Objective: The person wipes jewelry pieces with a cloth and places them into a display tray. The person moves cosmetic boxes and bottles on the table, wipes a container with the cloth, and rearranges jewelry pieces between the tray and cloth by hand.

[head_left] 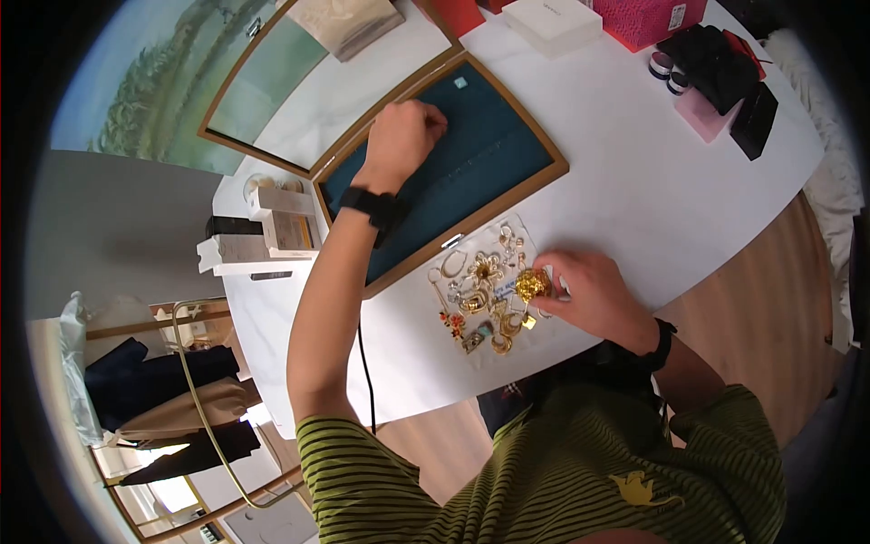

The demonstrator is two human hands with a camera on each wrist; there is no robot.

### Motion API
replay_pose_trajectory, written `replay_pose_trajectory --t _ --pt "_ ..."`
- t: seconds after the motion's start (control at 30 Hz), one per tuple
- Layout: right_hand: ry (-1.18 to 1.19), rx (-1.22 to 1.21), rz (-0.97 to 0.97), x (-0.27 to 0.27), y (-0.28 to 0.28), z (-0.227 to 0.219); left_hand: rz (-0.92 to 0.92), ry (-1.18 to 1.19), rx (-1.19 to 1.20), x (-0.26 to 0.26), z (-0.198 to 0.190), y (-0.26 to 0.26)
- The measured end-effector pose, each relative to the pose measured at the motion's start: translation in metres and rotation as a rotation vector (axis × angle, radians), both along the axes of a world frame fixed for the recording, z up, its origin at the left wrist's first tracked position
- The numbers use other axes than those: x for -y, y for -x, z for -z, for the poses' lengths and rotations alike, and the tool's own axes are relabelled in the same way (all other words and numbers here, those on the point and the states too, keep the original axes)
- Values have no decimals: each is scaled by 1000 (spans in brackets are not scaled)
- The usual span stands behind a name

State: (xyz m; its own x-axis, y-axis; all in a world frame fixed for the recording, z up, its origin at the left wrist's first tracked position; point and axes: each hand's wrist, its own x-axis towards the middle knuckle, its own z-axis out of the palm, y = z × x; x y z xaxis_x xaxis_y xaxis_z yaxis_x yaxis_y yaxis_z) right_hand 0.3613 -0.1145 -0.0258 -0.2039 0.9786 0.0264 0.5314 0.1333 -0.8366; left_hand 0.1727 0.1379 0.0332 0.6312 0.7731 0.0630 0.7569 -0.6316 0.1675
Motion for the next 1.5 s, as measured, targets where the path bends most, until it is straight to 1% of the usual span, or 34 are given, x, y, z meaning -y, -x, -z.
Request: replay_pose_trajectory --t 0.07,0.1,0.2,0.33,0.4,0.43,0.47,0.5,0.53,0.57,0.6,0.67,0.7,0.73,0.77,0.83,0.87,0.9,0.93,0.97,1.03,1.07,1.13,1.27,1.37,1.4,1.47,1.5 --pt "-60 -24 18 1 0 2 -56 -28 64 -23 11 -8" --pt "-60 -27 21 2 1 3 -75 -31 55 -32 16 -12" --pt "-90 -43 28 2 -1 5 -56 -96 83 -51 27 -26" --pt "-48 -59 0 4 -3 2 -60 -67 64 -68 35 -43" --pt "4 -51 -19 4 -4 2 27 -85 -27 -74 36 -46" --pt "-27 -26 -22 4 -4 4 39 -118 -79 -77 38 -48" --pt "-53 -2 -31 4 -4 7 65 -202 -81 -79 42 -48" --pt "-57 -23 -22 5 -3 8 68 -181 -71 -81 41 -49" --pt "-26 -27 -34 6 -3 9 45 -155 -117 -81 38 -51" --pt "-28 -11 -26 6 -3 9 86 -167 -124 -111 56 -40" --pt "-43 8 -17 5 -3 8 61 -207 -179 -102 50 -46" --pt "-15 5 -24 5 0 9 47 -267 83 -95 57 -47" --pt "-60 8 -6 4 1 12 -102 -105 28 -80 42 -55" --pt "-106 13 15 6 1 14 -107 -88 32 -75 42 -51" --pt "-102 6 8 5 0 13 -78 -88 86 -71 39 -47" --pt "-73 17 4 4 -1 10 -43 -135 163 -54 22 -46" --pt "-47 18 0 5 0 10 -46 -128 164 -42 13 -44" --pt "-43 18 -4 5 1 12 -77 -93 242 -32 5 -40" --pt "-53 27 5 6 1 13 -109 -59 320 -21 -2 -35" --pt "-66 36 15 5 2 14 -113 -59 319 -6 -7 -28" --pt "-63 40 16 5 3 12 -100 5 398 30 -19 -15" --pt "-63 46 20 4 3 11 -109 2 399 43 -22 -8" --pt "-46 53 11 3 3 10 -128 63 318 67 -24 8" --pt "-19 88 17 3 5 7 -157 112 314 104 -26 22" --pt "-43 91 22 7 7 4 -38 175 473 117 -12 35" --pt "-43 94 21 8 8 3 -38 175 476 122 -11 35" --pt "-26 105 31 10 9 2 74 161 368 132 -9 34" --pt "-26 110 27 10 10 1 101 162 351 135 -4 34"
